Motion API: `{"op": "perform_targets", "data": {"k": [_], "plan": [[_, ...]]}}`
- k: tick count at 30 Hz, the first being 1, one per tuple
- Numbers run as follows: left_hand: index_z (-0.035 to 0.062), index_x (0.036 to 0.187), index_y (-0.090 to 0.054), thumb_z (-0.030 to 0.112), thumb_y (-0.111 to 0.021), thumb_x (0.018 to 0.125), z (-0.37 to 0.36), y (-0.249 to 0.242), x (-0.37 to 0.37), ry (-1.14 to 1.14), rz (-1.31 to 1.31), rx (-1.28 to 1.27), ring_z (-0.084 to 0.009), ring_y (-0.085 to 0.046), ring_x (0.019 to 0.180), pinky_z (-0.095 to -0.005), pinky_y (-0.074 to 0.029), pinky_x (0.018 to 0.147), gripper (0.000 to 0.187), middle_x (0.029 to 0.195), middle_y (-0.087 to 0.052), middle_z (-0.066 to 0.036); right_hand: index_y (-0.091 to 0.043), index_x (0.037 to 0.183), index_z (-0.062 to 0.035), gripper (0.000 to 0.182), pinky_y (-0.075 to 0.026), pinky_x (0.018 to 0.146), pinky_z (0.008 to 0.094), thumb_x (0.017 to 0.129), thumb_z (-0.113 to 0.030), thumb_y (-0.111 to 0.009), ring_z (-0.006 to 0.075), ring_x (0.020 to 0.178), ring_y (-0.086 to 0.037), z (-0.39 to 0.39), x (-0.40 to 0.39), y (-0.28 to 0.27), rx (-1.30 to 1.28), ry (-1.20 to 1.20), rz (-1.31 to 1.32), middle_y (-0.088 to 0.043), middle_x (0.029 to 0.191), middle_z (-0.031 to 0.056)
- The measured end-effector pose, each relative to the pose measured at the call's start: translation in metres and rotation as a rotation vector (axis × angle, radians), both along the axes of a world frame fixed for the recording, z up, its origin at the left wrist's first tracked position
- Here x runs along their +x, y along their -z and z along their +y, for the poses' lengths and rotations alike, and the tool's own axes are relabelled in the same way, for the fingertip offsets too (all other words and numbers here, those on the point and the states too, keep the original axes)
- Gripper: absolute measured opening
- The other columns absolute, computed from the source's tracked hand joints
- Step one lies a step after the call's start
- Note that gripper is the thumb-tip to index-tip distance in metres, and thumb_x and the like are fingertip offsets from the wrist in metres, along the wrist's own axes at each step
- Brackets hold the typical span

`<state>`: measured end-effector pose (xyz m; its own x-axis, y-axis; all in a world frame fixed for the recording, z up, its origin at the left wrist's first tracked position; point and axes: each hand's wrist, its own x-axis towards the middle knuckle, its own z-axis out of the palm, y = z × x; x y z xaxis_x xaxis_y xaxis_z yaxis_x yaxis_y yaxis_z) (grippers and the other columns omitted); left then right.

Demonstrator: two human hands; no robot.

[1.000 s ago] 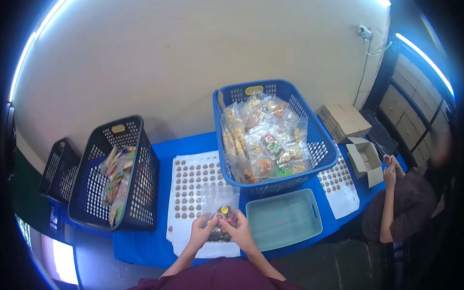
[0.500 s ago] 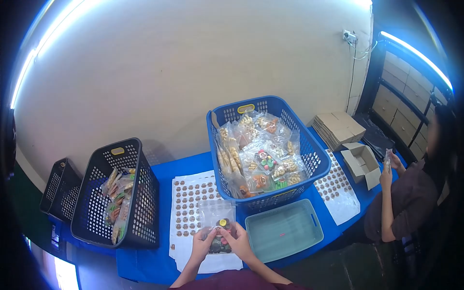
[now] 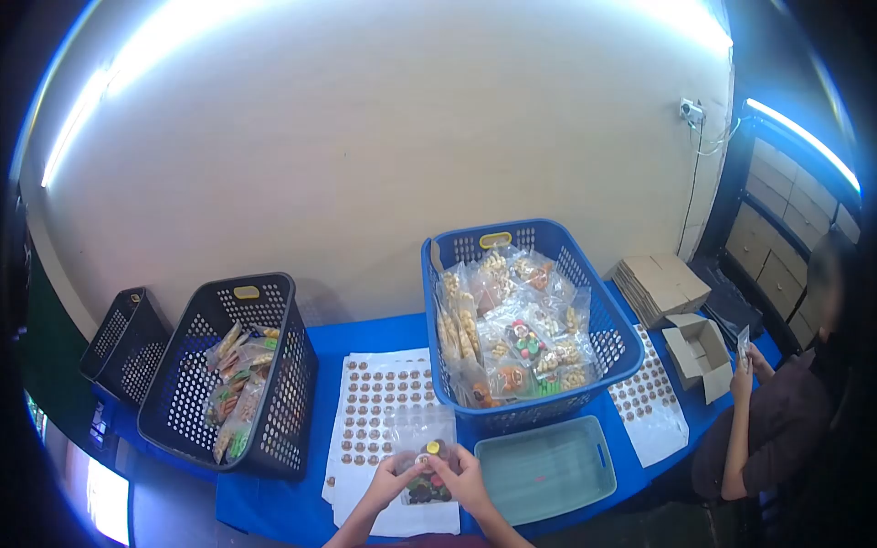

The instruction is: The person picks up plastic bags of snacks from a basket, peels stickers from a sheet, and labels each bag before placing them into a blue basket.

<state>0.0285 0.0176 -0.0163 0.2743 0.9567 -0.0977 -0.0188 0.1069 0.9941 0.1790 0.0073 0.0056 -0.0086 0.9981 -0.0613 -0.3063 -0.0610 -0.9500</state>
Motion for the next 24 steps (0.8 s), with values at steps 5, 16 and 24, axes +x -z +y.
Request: {"op": "perform_targets", "data": {"k": [5,16,24], "plan": [[0.0013,0.096,-0.061,0.025,-0.063,0.078,0.001,-0.002,0.006,0.019,0.117,0.088,-0.0113,-0.056,0.083,-0.0243,-0.043,0.075,0.030,0.089,-0.063,-0.008,-0.056,0.088,0.0011,0.020,-0.044,0.043,0.0166,0.080,-0.016,-0.061,0.0071,0.056,-0.056,-0.003,-0.002,0.001,-0.046,0.099,0.015,-0.059,0.073,0.0042],[0.0037,0.100,-0.059,0.026,-0.067,0.075,-0.002,-0.011,0.000,0.087,0.210,0.090,-0.0070,-0.055,0.074,-0.0227,-0.045,0.066,0.034,0.085,-0.062,-0.004,-0.054,0.080,-0.0019,0.011,-0.038,0.038,0.0146,0.081,-0.012,-0.059,0.0045,0.050,-0.052,-0.005,-0.010,0.000,-0.017,0.169,0.124,-0.058,0.069,0.0035],[0.0012,0.096,-0.059,0.022,-0.068,0.074,-0.008,-0.010,-0.005,0.056,0.024,0.075,-0.0055,-0.054,0.067,-0.0198,-0.044,0.059,0.032,0.079,-0.061,-0.004,-0.055,0.079,-0.0017,0.015,-0.039,0.039,0.0148,0.077,-0.013,-0.064,0.0040,0.048,-0.052,-0.007,-0.016,-0.006,-0.021,0.118,0.042,-0.059,0.067,0.0036]]}}
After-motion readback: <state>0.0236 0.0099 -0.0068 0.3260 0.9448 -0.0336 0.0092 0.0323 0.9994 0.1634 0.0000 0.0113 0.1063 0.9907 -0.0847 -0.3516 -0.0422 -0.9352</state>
